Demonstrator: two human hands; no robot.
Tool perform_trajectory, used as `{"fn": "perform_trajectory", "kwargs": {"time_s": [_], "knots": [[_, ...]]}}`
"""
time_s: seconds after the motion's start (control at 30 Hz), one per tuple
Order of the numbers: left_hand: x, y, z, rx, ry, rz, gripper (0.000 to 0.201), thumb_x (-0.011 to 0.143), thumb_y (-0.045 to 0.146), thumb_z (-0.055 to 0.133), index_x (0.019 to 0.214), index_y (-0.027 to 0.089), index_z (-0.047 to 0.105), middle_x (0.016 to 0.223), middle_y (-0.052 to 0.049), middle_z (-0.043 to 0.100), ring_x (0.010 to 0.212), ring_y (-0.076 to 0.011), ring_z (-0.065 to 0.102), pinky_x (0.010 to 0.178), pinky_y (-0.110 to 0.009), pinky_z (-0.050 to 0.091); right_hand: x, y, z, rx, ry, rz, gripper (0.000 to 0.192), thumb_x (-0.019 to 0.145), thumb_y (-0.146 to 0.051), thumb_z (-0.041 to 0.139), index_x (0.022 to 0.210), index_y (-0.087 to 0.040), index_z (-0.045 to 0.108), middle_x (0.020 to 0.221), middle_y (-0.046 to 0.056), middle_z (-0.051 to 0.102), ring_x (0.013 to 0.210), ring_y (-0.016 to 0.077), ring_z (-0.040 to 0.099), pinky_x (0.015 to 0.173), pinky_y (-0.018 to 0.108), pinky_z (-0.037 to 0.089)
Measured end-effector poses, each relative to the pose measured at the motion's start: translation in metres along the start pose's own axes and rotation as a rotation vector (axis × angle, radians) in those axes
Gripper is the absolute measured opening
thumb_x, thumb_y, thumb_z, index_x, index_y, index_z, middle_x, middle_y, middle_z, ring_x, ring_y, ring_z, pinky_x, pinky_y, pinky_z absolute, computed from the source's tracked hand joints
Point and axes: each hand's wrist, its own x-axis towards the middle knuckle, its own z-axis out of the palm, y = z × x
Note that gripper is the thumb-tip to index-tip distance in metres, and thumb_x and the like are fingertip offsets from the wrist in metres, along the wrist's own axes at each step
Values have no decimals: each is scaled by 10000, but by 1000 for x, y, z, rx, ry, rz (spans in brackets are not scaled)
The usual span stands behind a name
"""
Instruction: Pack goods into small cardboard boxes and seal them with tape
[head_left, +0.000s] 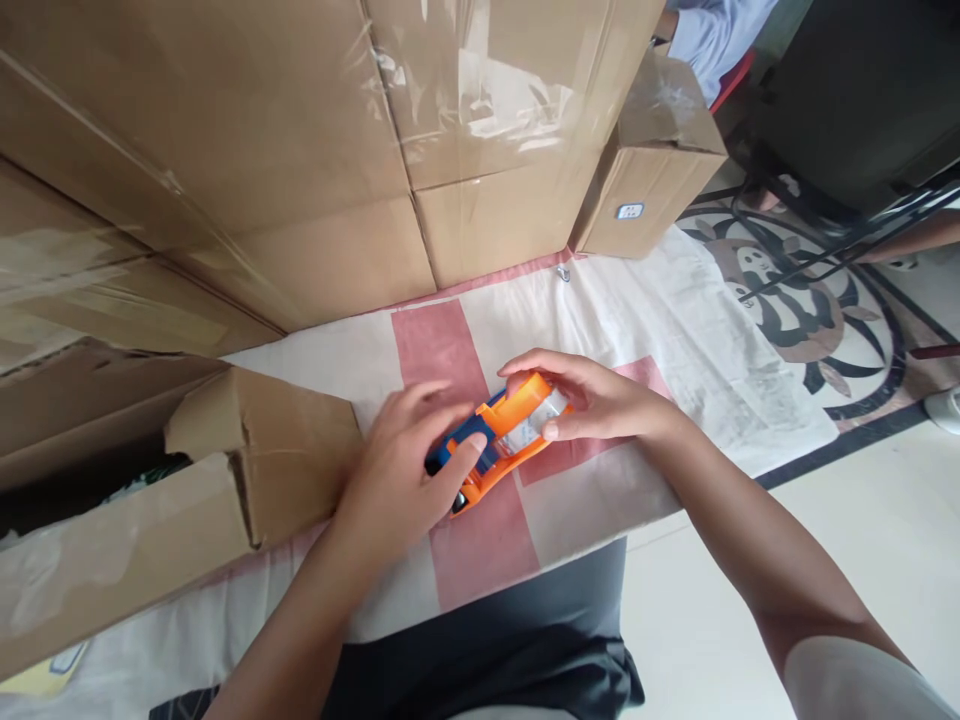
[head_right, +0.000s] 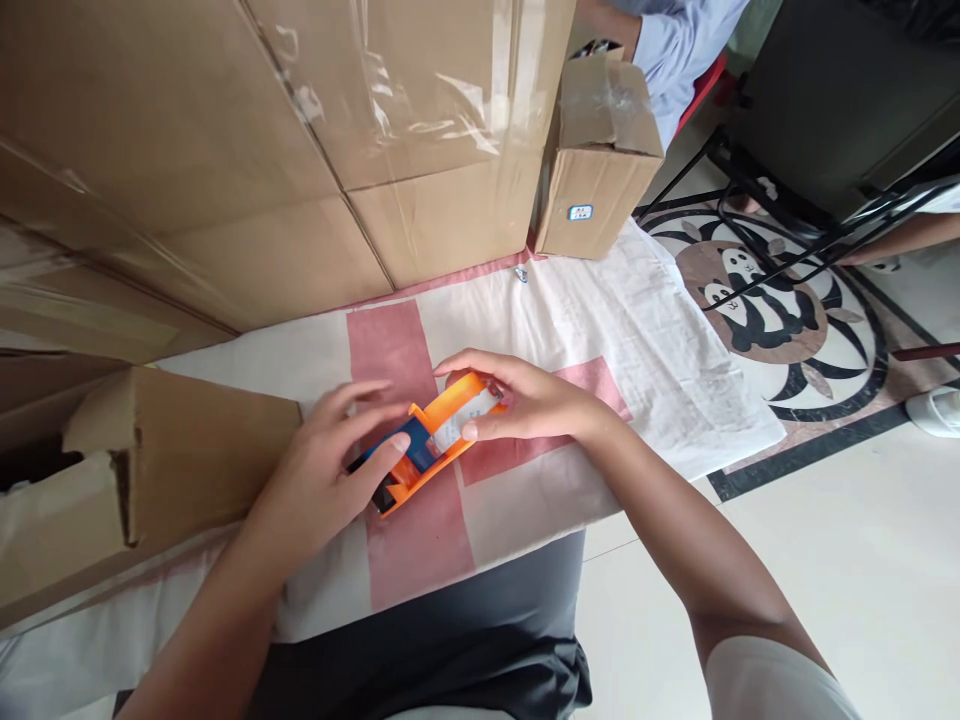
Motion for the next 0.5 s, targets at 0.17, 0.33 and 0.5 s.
{"fn": "perform_trajectory", "kwargs": {"time_s": [0.17,0.33,0.5], "knots": [[17,15,-10,122,-7,368,404,965,334,634,1363,267,617,1439,-78,614,1344,-262,566,1129,-430,471,0,8,11,1,94,-62,784,830,-460,839,1493,-331,442,1452,88,513,1295,268,579,1034,404,516],[49,25,-16,324,-429,560,613,908,305,722,1479,351,505,1672,-12,390,1525,-291,383,1227,-470,358,0,18,18,-69,344,-171,813,744,-501,892,1385,-315,427,1505,115,405,1331,294,557,966,408,581],[60,29,-13,356,-474,375,858,726,375,837,1478,251,442,1398,-103,619,1226,-323,634,941,-425,538,-5,12,28,-299,333,-89,838,749,-460,865,1404,-247,388,1290,129,604,1111,293,661,886,449,598]]}}
